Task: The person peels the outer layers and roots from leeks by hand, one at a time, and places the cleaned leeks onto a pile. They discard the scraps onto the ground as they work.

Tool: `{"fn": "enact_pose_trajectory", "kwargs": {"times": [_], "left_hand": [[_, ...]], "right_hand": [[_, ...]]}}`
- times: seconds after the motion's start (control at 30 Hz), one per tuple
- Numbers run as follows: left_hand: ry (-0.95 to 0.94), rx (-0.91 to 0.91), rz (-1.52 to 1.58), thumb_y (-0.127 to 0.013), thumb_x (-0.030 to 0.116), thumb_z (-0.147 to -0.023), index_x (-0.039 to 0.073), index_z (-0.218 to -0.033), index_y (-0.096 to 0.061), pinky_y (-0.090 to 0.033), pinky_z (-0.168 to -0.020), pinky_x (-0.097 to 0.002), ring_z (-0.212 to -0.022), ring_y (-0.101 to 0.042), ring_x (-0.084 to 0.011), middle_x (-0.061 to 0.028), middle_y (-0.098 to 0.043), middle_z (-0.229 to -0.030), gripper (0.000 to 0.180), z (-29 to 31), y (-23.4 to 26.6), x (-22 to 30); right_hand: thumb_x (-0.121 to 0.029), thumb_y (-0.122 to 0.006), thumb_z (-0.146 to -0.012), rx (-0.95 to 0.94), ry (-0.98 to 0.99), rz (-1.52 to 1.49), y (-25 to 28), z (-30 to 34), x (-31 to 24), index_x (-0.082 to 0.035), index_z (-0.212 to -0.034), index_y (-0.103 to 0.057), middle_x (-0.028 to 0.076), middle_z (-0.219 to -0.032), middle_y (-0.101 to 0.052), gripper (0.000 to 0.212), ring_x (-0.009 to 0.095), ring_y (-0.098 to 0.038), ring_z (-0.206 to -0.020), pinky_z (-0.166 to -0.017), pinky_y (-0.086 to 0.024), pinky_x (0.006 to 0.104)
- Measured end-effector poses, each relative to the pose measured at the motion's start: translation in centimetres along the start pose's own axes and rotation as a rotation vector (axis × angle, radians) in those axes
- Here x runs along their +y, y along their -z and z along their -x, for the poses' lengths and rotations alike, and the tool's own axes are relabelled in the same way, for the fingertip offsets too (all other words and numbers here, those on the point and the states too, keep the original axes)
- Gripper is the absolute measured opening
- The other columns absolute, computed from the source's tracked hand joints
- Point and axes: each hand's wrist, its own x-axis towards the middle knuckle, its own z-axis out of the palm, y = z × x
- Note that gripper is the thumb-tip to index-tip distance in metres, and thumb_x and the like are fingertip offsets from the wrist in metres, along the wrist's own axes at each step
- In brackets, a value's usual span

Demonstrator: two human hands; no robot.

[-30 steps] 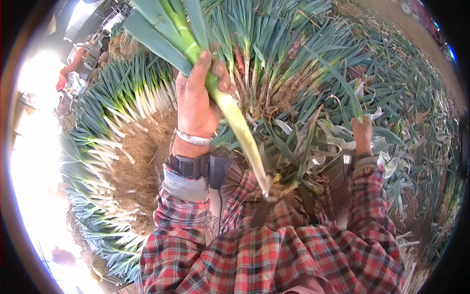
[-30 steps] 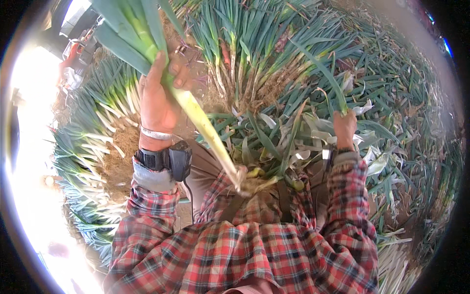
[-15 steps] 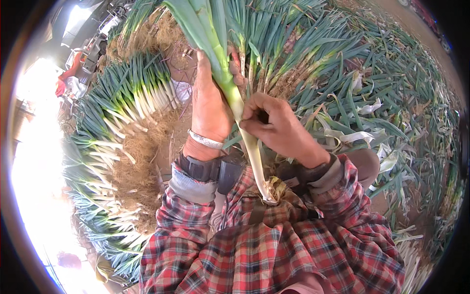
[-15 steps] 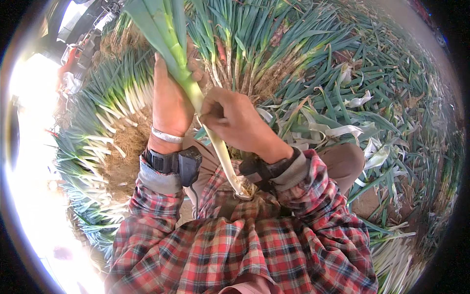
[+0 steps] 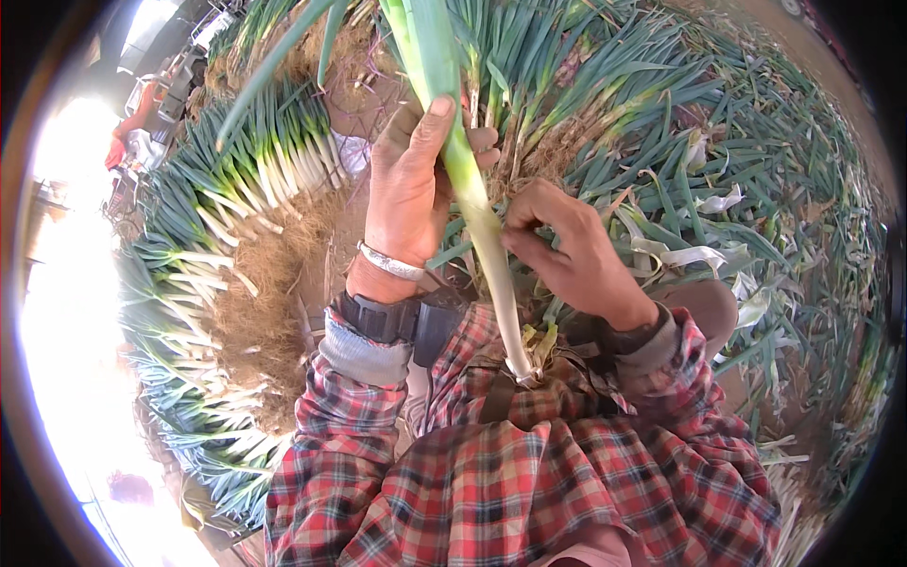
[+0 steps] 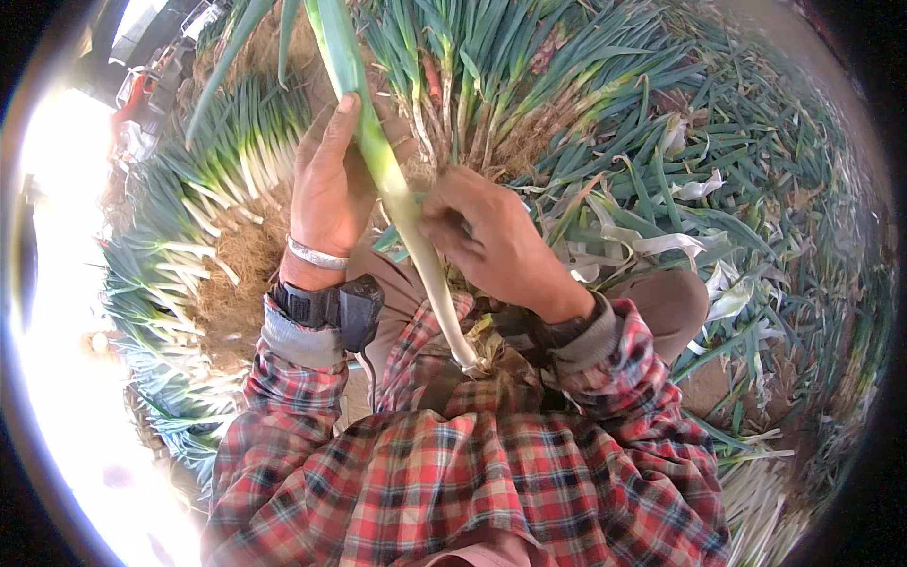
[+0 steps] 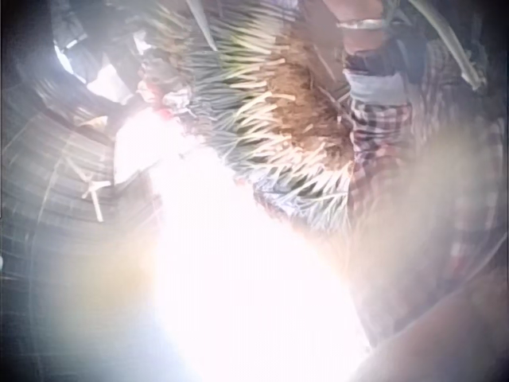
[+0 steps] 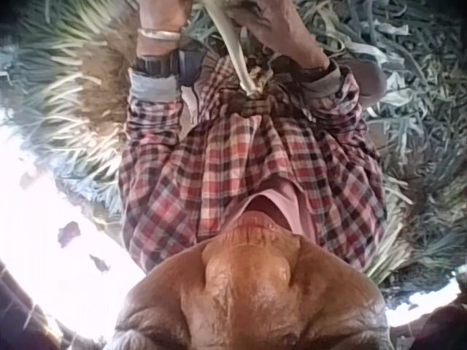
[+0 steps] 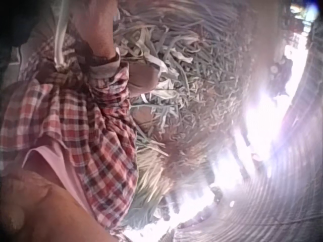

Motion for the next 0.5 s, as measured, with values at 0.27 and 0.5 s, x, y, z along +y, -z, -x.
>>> {"fn": "enact_pose_trajectory", "kwargs": {"times": [0.27,0.5], "left_hand": [[0.055,0.084,0.036,-0.063,0.022,-0.094,0.002,-0.106,-0.057,-0.054,-0.086,-0.0418,-0.088,-0.063,-0.0224,-0.008,-0.06,-0.095,0.024,0.1,2.6,-0.4],[0.024,0.046,0.049,-0.064,0.02,-0.094,0.001,-0.115,-0.054,-0.056,-0.082,-0.0362,-0.096,-0.065,-0.0233,-0.0064,-0.059,-0.101,0.03,0.2,2.0,0.1]], "right_hand": [[-0.005,-0.076,-0.078,-0.005,-0.213,-0.026,-0.9,1.6,0.5,-0.002,-0.094,-0.054,0.007,-0.087,-0.056,0.028,0.02,-0.058,-0.076,-0.065,-0.048,0.0314],[-0.003,-0.07,-0.08,-0.057,-0.047,-0.049,-3.2,-2.6,1.0,0.0,-0.094,-0.056,0.013,-0.076,-0.057,0.021,0.023,-0.06,-0.067,-0.063,-0.048,0.0337]]}}
